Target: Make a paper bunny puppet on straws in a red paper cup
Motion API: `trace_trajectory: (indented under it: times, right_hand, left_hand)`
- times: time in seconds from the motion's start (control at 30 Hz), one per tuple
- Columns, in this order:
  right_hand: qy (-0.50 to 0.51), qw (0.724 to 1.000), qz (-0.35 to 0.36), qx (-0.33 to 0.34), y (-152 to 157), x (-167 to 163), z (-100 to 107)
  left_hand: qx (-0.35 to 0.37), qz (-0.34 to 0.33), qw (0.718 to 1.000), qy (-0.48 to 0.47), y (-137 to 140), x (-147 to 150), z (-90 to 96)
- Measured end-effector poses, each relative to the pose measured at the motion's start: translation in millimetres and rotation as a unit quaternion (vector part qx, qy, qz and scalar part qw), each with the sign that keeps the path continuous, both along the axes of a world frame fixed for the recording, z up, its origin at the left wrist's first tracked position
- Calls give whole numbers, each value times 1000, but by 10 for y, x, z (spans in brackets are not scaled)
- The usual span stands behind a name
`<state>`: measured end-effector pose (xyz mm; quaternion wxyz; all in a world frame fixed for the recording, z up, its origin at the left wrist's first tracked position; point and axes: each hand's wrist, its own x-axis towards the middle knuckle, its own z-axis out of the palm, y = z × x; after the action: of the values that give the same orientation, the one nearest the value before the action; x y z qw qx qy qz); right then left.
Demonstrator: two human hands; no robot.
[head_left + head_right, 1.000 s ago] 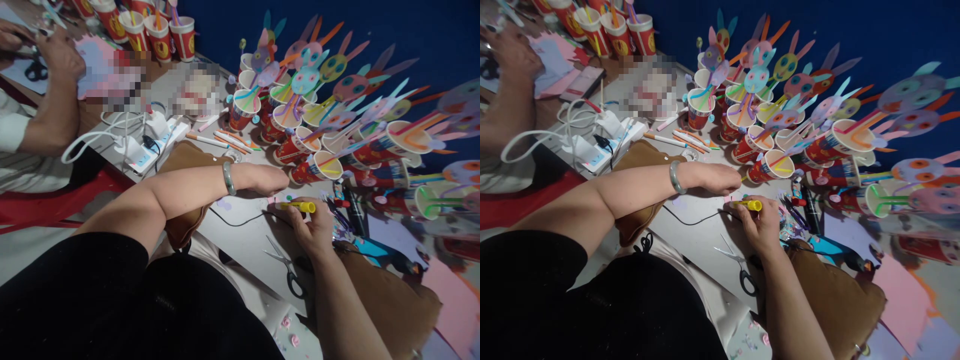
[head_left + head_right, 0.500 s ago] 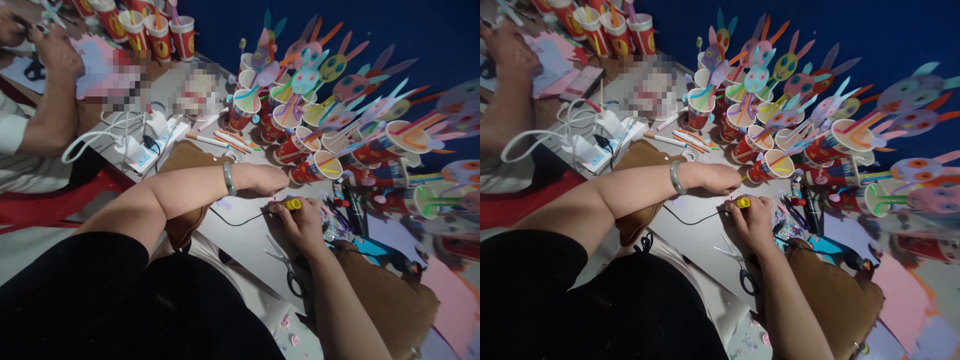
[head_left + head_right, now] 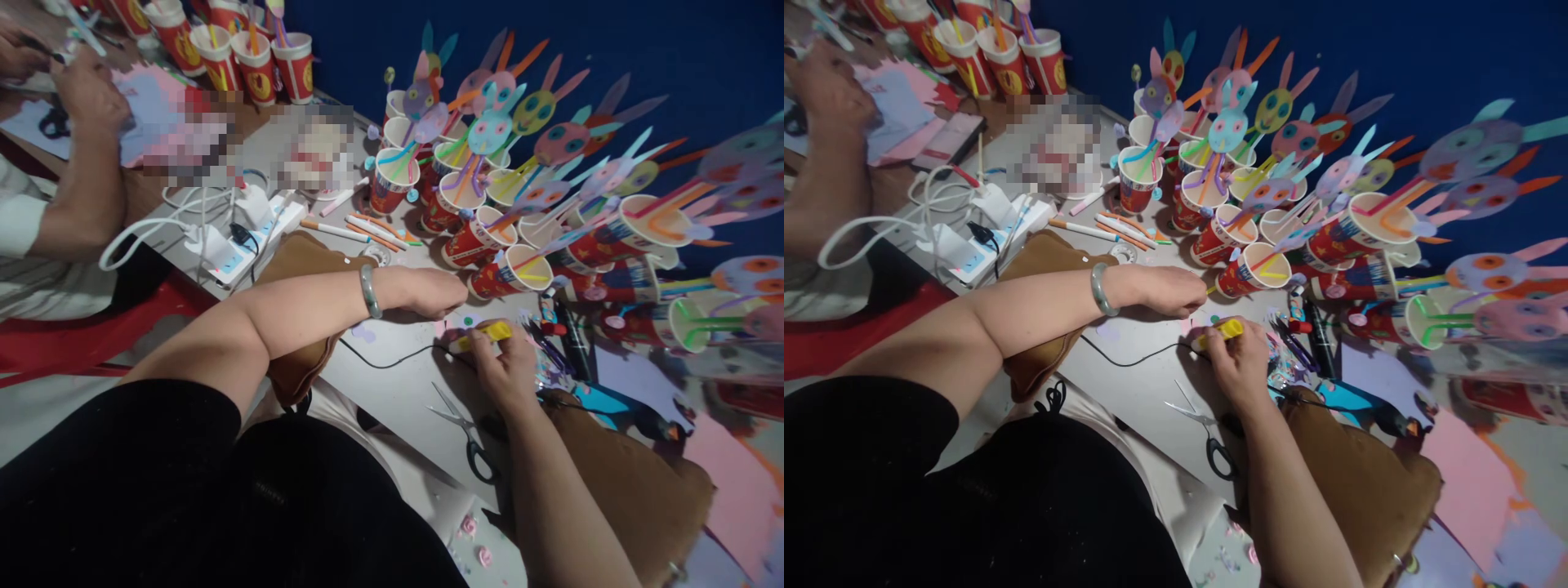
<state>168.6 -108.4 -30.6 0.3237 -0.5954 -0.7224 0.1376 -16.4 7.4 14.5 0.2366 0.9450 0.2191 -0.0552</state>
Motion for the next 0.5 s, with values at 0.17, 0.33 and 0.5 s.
trace_trajectory:
  times: [0.17,0.33,0.5]
  right_hand:
    - [154,985,-84,2,13,109,75]
    - [170,982,-82,3,10,122,75]
    - [8,998,-51,37,-11,121,26]
  left_hand:
    - [-11,5,1000,-7,9,-17,-3]
    - [-18,5,999,-37,7,-27,2]
    - [-13,26,998,-52,-52,35,-50]
